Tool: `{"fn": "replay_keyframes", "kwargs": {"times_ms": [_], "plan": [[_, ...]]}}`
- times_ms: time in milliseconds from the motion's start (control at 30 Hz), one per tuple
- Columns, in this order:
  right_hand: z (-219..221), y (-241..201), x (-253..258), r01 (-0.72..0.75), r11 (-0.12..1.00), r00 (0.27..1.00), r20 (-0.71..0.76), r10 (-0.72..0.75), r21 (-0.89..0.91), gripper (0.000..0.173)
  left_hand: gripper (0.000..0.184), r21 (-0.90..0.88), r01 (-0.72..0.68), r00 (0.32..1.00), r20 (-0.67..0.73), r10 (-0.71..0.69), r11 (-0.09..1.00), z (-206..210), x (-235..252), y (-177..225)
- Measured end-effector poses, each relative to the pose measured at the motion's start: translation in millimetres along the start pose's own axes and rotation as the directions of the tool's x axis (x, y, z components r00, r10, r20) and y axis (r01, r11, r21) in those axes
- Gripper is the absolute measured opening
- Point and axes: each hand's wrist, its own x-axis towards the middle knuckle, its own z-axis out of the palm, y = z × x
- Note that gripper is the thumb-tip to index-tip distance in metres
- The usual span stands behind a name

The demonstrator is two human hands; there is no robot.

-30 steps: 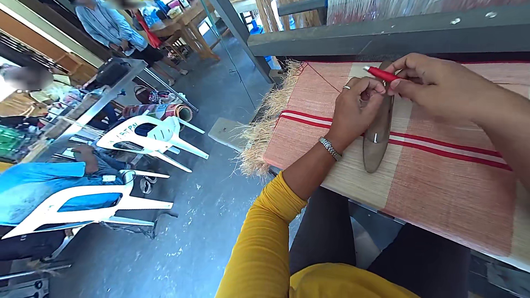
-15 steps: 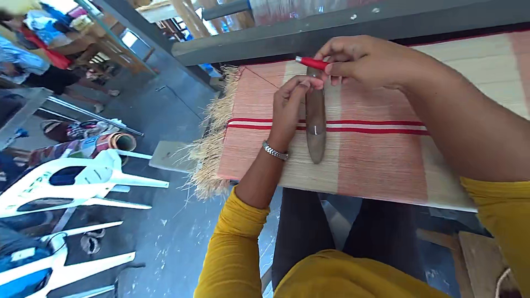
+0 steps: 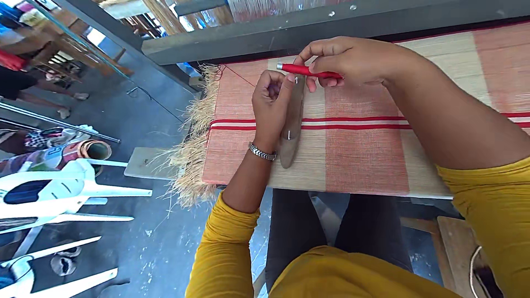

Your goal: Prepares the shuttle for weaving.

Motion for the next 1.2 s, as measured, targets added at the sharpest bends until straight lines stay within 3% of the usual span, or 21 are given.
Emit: {"fn": "replay_keyframes", "kwargs": {"times_ms": [200, 400, 633, 800, 967, 1067, 1200], "plan": [[0, -1, -1, -0.018, 1.000, 1.000, 0.001, 0.018, 0.013, 0.028, 0.022, -0.024, 0.004, 1.000, 0.024, -0.004, 1.000, 0, 1, -1], [-1, 0, -2, -0.031, 0.999, 0.999, 0.032, 0.031, -0.009, 0.021, 0.010, -0.006, 0.033, 0.999, 0.039, -0.033, 0.999, -1, 1, -4], [-12, 6, -2, 0.033, 0.953, 0.998, 0.058, -0.017, -0.302, 0.030, 0.014, -0.089, 0.098, 0.994, 0.059, -0.093, 0.991, -3, 2, -2], [-16, 6, -4, -0.042, 0.840, 0.996, -0.092, -0.009, -0.541, 0.028, 0.015, 0.010, 0.037, 0.998, 0.055, -0.038, 0.999, -1, 0, 0], [-21, 6, -1, -0.074, 0.943, 0.978, -0.209, 0.005, -0.323, 0.026, 0.016, 0.023, -0.004, 0.995, 0.100, 0.002, 1.000, -1, -1, 1], [-24, 5, -3, -0.017, 0.995, 0.987, -0.158, 0.002, -0.098, 0.026, 0.016, 0.042, -0.009, 0.995, 0.095, 0.005, 0.999, -1, -1, 2], [-31, 10, -4, 0.131, 0.979, 0.990, -0.074, -0.121, 0.158, 0.026, 0.019, 0.082, 0.012, 0.996, 0.086, -0.019, 0.997, -2, -1, -1]]}}
